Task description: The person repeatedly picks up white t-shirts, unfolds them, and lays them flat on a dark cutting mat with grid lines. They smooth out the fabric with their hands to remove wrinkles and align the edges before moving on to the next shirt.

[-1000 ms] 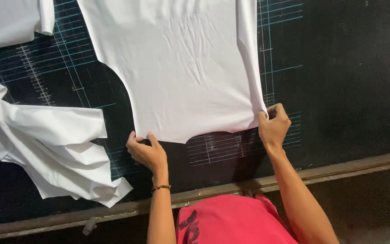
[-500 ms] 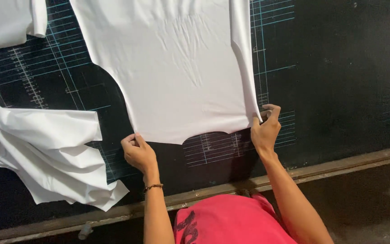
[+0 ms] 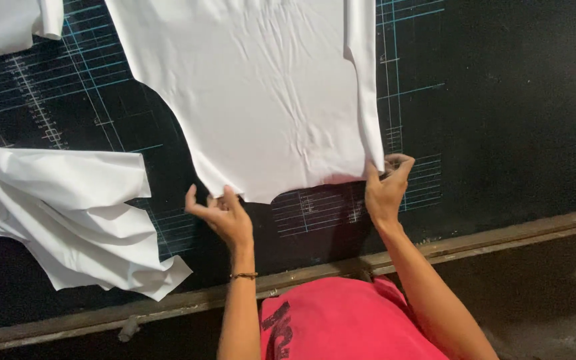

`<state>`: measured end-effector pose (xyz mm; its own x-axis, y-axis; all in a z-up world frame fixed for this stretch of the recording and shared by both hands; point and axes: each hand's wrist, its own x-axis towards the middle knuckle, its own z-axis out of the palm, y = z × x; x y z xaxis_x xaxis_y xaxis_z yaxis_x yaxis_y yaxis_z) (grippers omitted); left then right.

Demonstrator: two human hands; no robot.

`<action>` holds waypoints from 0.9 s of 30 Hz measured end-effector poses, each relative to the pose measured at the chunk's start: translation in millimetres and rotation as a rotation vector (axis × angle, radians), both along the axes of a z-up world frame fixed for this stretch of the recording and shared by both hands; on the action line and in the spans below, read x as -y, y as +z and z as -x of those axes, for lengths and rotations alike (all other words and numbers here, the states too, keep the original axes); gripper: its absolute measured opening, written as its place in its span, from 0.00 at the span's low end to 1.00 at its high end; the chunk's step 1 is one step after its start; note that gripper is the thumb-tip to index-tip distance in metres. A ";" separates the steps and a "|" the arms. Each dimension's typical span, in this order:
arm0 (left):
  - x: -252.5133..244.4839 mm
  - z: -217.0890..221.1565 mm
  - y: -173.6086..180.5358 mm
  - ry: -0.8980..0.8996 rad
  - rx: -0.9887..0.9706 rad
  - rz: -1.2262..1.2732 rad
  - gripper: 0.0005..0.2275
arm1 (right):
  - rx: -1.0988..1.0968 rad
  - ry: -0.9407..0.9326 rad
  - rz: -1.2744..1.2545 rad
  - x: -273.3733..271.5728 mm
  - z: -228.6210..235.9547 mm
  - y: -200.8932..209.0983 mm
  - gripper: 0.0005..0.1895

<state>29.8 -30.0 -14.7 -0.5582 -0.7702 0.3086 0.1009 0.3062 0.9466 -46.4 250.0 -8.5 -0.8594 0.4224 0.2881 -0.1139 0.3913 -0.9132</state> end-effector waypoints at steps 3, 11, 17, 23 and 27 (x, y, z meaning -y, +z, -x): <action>-16.9 3.2 4.6 0.022 0.089 0.164 0.18 | -0.176 0.143 0.039 12.5 -3.1 -22.7 0.34; -16.0 -5.1 -20.6 0.085 0.067 0.069 0.18 | -0.081 0.164 -0.197 1.3 -12.6 -2.8 0.16; -19.0 -1.6 -5.7 0.103 0.112 0.071 0.18 | -0.354 0.031 -0.805 19.1 40.9 36.0 0.25; -19.5 -1.3 4.1 0.098 0.159 0.122 0.16 | -0.446 0.086 -1.218 26.7 142.2 47.1 0.33; -25.5 0.3 15.3 0.085 0.148 0.075 0.17 | -0.175 -0.227 -0.823 -17.0 188.5 50.3 0.35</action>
<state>29.5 -4.6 0.5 -0.5355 -0.7947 0.2858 -0.0675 0.3776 0.9235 -234.9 267.0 41.8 -0.6944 0.1780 0.6973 -0.0651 0.9494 -0.3072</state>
